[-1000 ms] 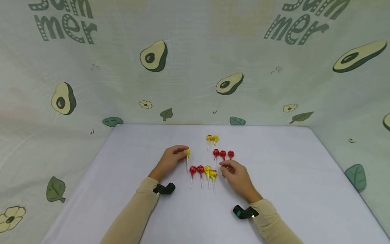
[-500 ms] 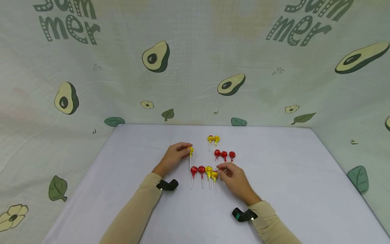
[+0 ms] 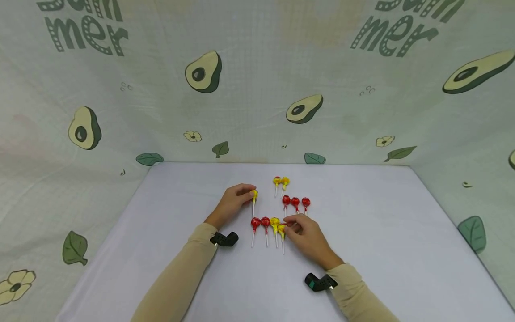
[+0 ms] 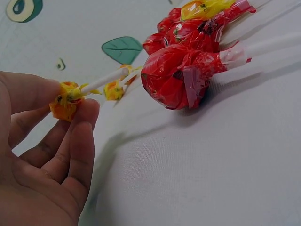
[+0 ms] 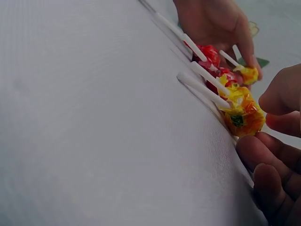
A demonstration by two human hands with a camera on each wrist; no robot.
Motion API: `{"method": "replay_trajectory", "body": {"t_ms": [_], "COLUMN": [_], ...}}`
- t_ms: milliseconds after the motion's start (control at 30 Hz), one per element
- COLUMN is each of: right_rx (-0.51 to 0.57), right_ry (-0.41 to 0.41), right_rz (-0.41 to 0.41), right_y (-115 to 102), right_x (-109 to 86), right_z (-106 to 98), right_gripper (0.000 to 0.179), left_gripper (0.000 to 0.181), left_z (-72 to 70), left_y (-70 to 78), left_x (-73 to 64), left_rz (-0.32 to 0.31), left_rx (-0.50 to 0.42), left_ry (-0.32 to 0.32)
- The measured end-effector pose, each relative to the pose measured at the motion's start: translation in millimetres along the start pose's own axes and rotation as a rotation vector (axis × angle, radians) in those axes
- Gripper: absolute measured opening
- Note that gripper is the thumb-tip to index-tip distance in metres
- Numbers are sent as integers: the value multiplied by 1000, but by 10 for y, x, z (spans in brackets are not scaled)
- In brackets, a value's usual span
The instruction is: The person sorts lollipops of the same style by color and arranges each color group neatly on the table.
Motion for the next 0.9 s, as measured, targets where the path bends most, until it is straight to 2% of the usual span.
{"method": "replay_trajectory", "body": {"t_ms": [567,900], "right_rx": [-63,-77], "right_ry": [-21,-25], "right_rz": [13,11], "right_y": [2,10], "right_x": [5,3], "right_z": [32,22], "right_gripper": [21,18], "left_gripper": [36,35], "left_z": [73,116], "left_y": [-10,45], "left_x": [118,252], "left_rz": [-13,-6], "left_rx": [-53,32], "left_ry": [-5,-52]}}
Point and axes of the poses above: each hand's wrist, its own x-axis towards the middle knuckle, its own z-axis out of the palm, y = z × x, the point moved 7 cm from there along x, towards the middle knuckle, and after that the axes turned 3 degrees about -y, right-handed, at the moved point
